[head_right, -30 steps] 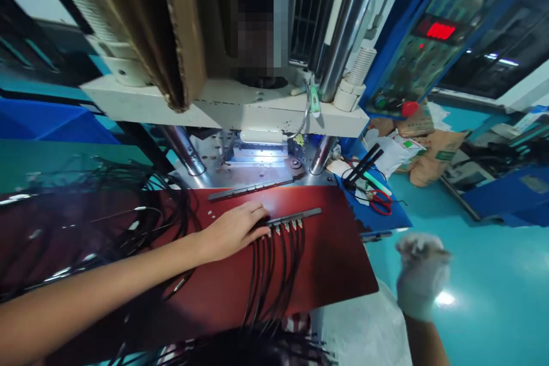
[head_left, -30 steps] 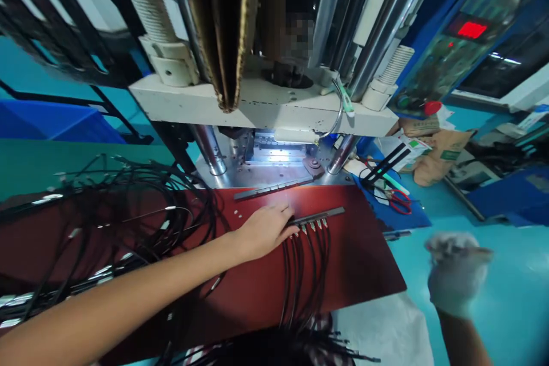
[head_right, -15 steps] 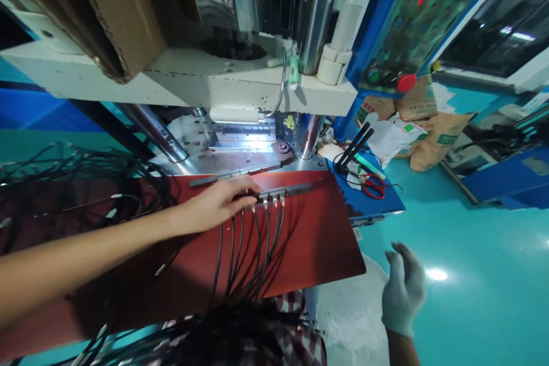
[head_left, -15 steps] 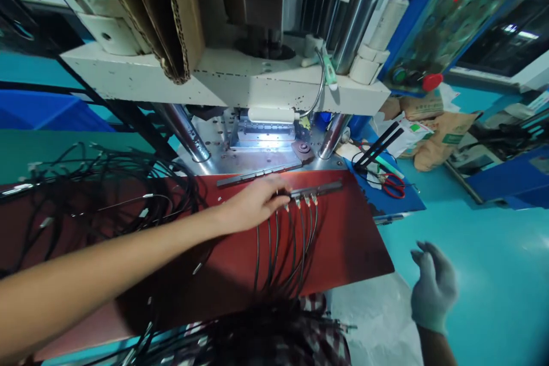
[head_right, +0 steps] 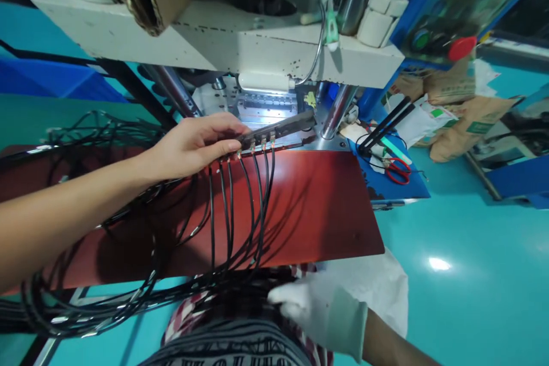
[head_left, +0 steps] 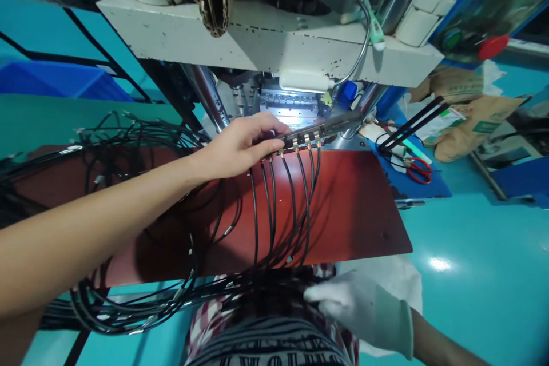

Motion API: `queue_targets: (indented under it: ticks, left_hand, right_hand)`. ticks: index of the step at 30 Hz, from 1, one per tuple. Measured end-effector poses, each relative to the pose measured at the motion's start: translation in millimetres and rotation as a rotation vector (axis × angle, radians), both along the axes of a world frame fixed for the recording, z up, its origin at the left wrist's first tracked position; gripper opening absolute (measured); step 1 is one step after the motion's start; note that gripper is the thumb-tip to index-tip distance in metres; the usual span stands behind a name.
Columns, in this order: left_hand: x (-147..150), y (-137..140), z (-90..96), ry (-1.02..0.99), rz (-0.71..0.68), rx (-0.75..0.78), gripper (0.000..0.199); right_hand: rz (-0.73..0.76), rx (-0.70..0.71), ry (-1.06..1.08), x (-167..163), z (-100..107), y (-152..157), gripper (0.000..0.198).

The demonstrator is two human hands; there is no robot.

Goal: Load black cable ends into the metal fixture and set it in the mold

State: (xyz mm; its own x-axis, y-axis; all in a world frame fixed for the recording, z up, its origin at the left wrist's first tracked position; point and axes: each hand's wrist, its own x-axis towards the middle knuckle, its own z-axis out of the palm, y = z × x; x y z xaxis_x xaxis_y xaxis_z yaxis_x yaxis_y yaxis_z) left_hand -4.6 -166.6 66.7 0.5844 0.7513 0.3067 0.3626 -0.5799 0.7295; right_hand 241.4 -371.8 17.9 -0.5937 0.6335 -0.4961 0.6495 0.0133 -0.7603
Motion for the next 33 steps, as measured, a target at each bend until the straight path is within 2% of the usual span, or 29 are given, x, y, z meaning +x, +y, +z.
queue_targets:
  ticks: [3,5,8,11,13,14,15,17,18,20,22,26,29,33]
  left_hand:
    - [-7,-2,0.7,-0.032,0.024,-0.011,0.031]
    - [-11,-1,0.0,-0.077,0.046,-0.009,0.030]
    - [-14,2,-2.7,-0.108,0.062,-0.012,0.029]
    - [-13,4,-5.0,-0.084,0.037,-0.005,0.030]
    - [-11,5,-6.2,-0.076,0.019,-0.004,0.031]
    - [-9,6,-6.9,-0.079,0.012,-0.006,0.031]
    - [-7,7,-7.6,-0.084,0.005,-0.011,0.031]
    - [-4,10,-9.4,-0.084,0.003,-0.022,0.029]
    - [-2,12,-10.4,-0.072,0.008,-0.021,0.029]
    - [0,16,-12.7,-0.024,0.024,0.003,0.027]
    - [1,20,-16.0,0.043,0.016,0.065,0.026]
    - [7,38,-27.6,0.186,-0.007,0.207,0.027]
    - [19,70,-38.2,0.282,0.011,0.294,0.026]
    - [34,129,-48.3,0.099,0.027,0.228,0.020]
  right_hand:
    - [-0.008,-0.207,0.105,13,-9,-18,0.037]
    - [-0.059,-0.221,0.035,24,-17,-29,0.037]
    - [-0.080,0.019,-0.219,37,-24,-36,0.025]
    - [-0.133,0.221,-0.234,33,-14,-17,0.016]
    - [-0.233,0.262,-0.119,18,-5,10,0.039]
    - [-0.277,0.260,-0.054,6,-2,26,0.059]
    - [-0.274,0.238,0.022,-9,-1,42,0.080]
    - [-0.117,0.184,0.229,-42,-6,67,0.098]
    - [-0.019,0.137,0.303,-60,-10,75,0.095]
    - [0.133,0.018,0.423,-88,-17,80,0.069]
    - [0.163,-0.134,0.524,-104,-19,77,0.043]
    - [0.074,-0.394,0.779,-99,-1,83,0.049]
    - [-0.032,-0.418,0.928,-87,15,117,0.047]
    - [-0.053,-0.352,0.995,-83,11,183,0.040]
